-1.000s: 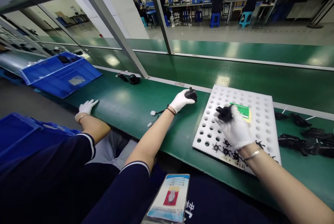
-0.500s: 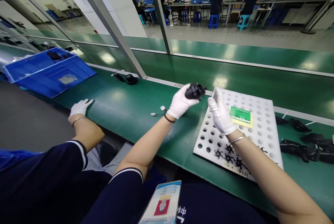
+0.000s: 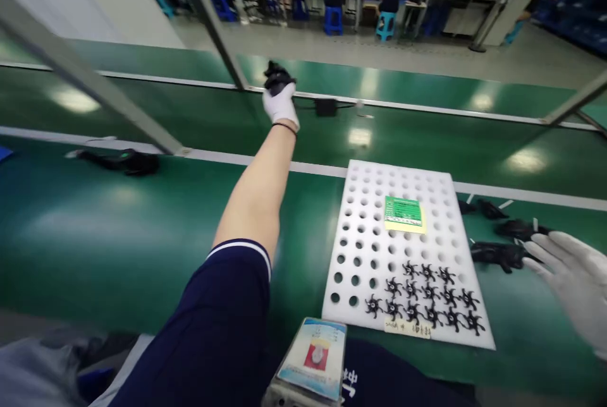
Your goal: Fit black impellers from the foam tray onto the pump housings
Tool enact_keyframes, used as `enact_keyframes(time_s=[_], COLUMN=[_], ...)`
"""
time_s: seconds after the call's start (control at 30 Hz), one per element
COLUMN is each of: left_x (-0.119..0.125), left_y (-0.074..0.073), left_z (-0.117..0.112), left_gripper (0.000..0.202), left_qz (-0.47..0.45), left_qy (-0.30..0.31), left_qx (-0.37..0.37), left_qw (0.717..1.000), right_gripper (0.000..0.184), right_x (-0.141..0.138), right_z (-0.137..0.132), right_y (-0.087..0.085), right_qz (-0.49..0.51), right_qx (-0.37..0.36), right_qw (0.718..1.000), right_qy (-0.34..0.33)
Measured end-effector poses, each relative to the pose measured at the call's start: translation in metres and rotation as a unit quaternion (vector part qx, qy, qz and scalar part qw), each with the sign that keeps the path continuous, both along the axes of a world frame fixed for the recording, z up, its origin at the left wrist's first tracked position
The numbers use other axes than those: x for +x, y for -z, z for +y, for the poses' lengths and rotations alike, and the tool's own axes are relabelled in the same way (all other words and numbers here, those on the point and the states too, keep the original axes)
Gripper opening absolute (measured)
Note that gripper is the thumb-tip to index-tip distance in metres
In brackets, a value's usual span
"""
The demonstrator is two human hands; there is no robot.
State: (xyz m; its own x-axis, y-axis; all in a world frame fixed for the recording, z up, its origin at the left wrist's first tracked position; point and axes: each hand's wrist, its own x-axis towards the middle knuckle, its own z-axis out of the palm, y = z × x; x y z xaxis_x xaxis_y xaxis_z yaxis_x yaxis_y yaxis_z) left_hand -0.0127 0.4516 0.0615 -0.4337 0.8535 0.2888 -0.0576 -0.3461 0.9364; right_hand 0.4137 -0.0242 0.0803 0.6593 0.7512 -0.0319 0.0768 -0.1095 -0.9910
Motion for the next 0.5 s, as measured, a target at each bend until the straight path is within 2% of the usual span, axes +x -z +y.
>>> enact_keyframes(time_s=[0.07,0.13,0.17,0.23,0.3,0.33,0.37,0.43,0.5], left_x=[-0.007,-0.021,-0.030,-0.047,-0.063,-0.068,-0.073,-0.076,-0.070], left_y=[0.043,0.078,0.090,0.106,0.109,0.107,0.103,0.091,0.078], left_z=[-0.002,-0.010,-0.014,-0.023,-0.031,-0.034,-0.038,-0.050,-0.075], left_gripper=[0.029,0.038,0.044,0.055,0.059,0.057,0.053,0.044,0.045], left_qz=[0.096,0.152,0.203,0.282,0.328,0.328,0.332,0.346,0.384], left_qy=[-0.065,-0.068,-0.049,-0.023,-0.034,-0.058,-0.081,-0.127,-0.128], left_qx=[-0.120,-0.176,-0.206,-0.243,-0.281,-0.303,-0.327,-0.342,-0.268], left_qw=[0.986,0.970,0.956,0.928,0.901,0.893,0.881,0.865,0.874], right_gripper=[0.030,0.040,0.046,0.054,0.058,0.058,0.058,0.055,0.048], right_x=[0.011,0.018,0.020,0.022,0.020,0.018,0.016,0.012,0.013], right_z=[0.002,0.021,0.037,0.075,0.113,0.129,0.142,0.158,0.159], right_y=[-0.001,0.002,0.006,0.016,0.027,0.032,0.036,0.042,0.045], right_qz=[-0.029,-0.135,-0.216,-0.395,-0.530,-0.567,-0.582,-0.584,-0.591], right_qx=[-0.046,-0.123,-0.169,-0.249,-0.295,-0.320,-0.346,-0.382,-0.373], right_qw=[0.998,0.981,0.958,0.874,0.774,0.732,0.702,0.675,0.681], right_qy=[-0.016,-0.056,-0.084,-0.136,-0.181,-0.202,-0.221,-0.241,-0.219])
